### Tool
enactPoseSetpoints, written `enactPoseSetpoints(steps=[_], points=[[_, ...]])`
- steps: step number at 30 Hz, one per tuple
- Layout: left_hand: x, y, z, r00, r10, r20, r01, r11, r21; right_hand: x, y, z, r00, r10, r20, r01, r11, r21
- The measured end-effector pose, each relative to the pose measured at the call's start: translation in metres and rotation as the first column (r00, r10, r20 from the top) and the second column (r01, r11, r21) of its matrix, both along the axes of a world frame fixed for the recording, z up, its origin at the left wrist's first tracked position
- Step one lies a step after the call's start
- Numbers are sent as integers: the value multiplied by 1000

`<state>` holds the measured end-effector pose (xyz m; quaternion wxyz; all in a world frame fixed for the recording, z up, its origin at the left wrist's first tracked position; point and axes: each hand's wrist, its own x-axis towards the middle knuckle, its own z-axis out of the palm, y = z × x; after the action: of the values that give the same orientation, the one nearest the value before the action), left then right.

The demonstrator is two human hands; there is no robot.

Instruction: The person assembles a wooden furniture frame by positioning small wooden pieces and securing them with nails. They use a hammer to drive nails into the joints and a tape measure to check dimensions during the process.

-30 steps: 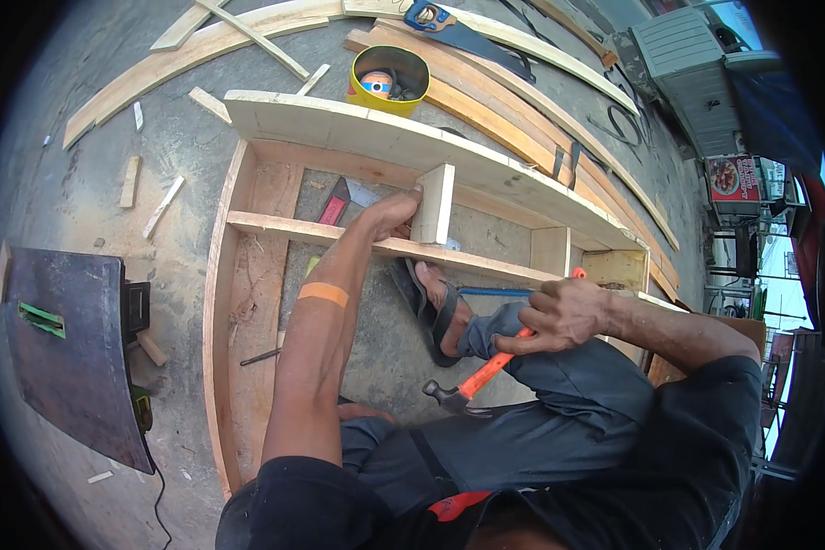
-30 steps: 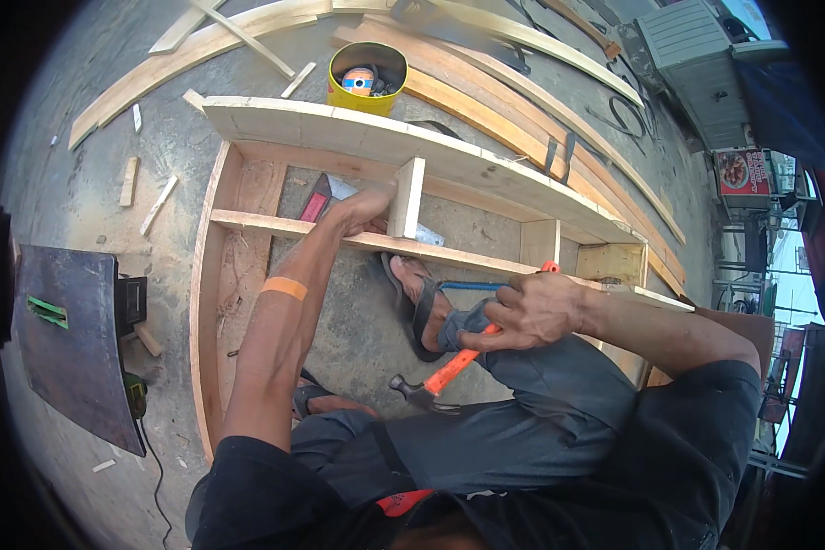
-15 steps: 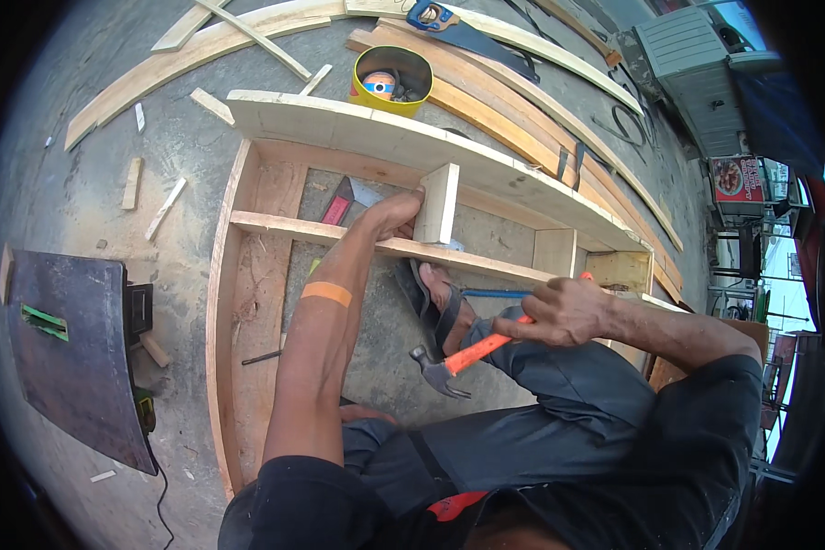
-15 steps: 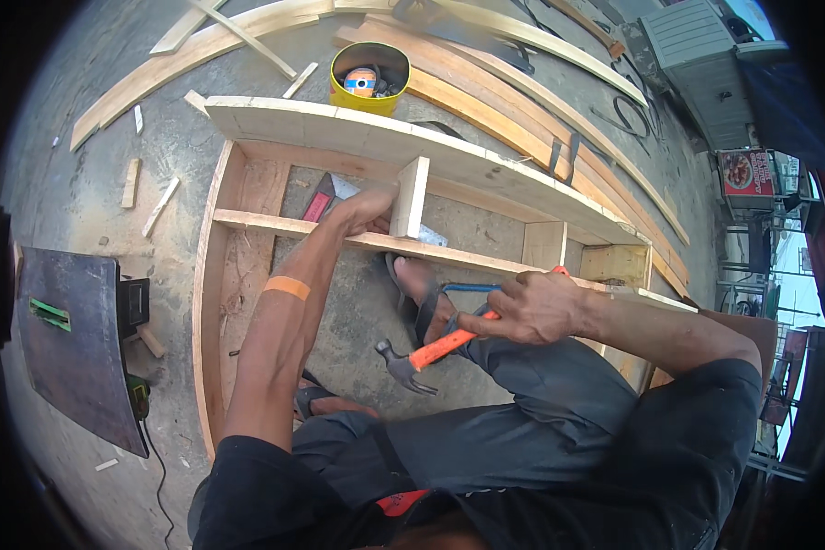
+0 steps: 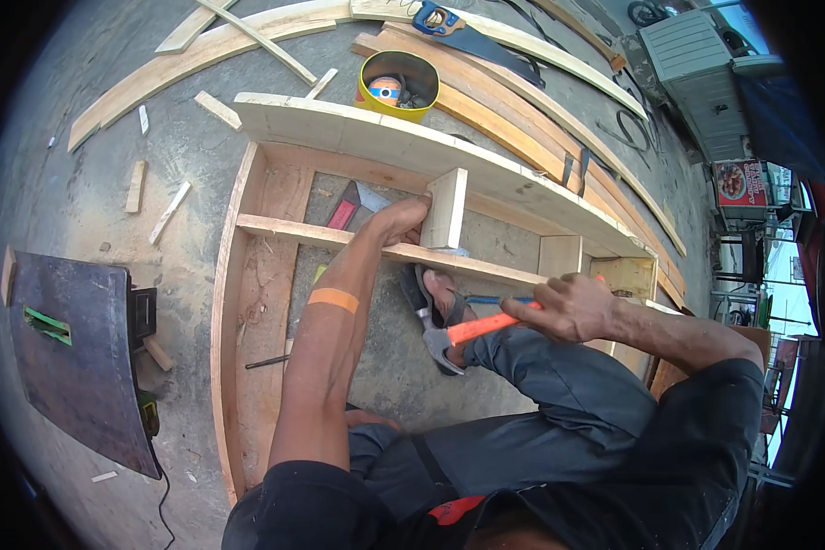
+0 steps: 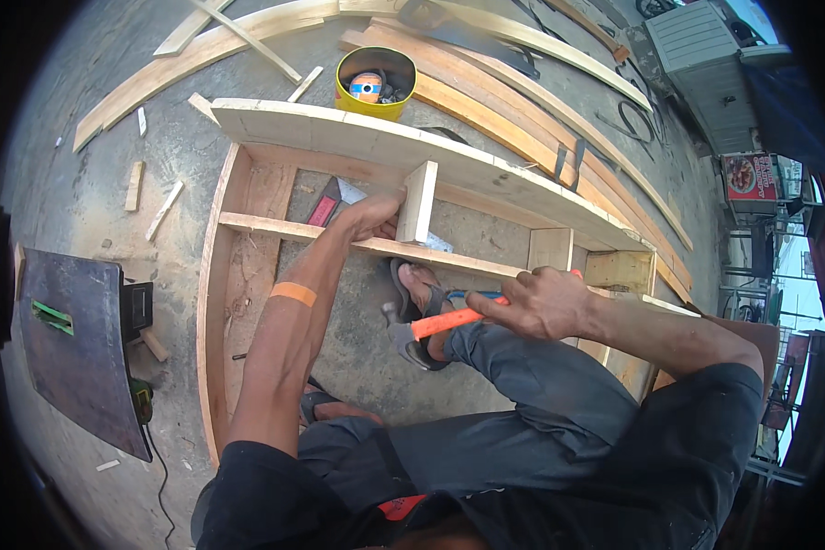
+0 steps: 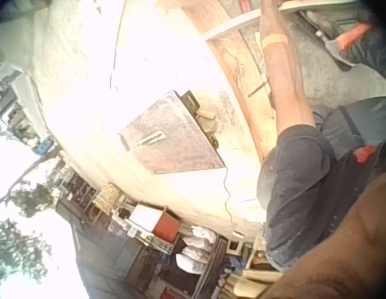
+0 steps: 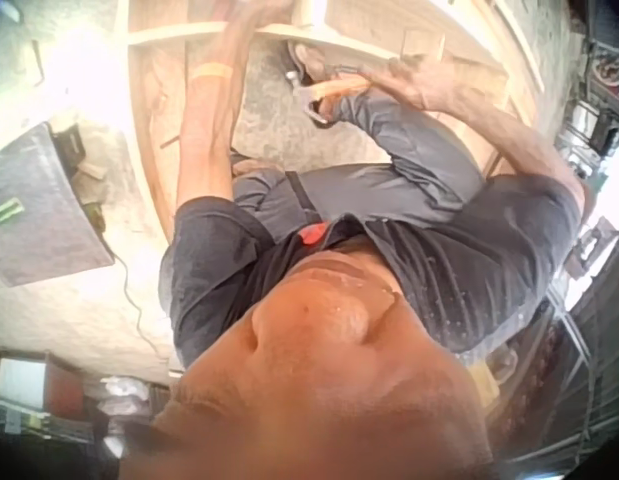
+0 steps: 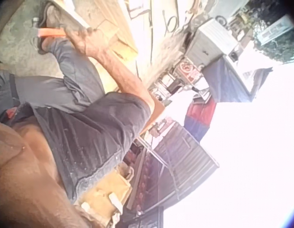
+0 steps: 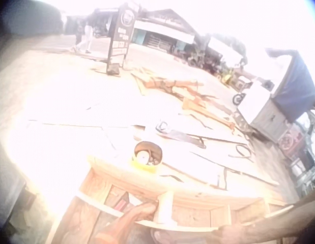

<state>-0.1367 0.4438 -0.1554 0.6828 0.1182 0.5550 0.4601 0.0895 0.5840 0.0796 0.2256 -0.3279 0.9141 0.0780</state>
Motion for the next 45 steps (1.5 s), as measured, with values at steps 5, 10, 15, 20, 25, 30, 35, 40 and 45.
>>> enactPoseSetpoints(steps=[5,10,15,20,25,30,35,40,45], points=[[0,0,-10,1000,21,14,-21,1000,-17,-19,35,2,967,-175,-183,228,914,335],[6,1,2,998,51,49,-50,998,-28,3,4,19,989,69,132,-65,997,-34],[2,1,-2,999,50,19,-50,998,-26,-13,30,-6,977,-184,-107,197,972,125],[-1,7,-6,996,20,89,-18,1000,-24,7,6,-4,992,-129,-3,129,991,40],[0,3,-7,997,43,71,-41,999,-36,8,-10,-3,963,-270,-25,268,962,-46],[-7,5,-8,998,30,54,-30,1000,-3,-18,32,-14,925,-356,-132,373,917,141],[-5,8,-9,997,36,68,-32,998,-54,7,16,-15,981,-147,-124,135,986,-101],[-6,7,-10,998,38,48,-36,998,-49,-1,22,-16,964,-253,-75,253,967,-16],[-4,6,-8,996,14,86,-9,998,-58,-9,30,-12,917,-399,10,394,907,146]])
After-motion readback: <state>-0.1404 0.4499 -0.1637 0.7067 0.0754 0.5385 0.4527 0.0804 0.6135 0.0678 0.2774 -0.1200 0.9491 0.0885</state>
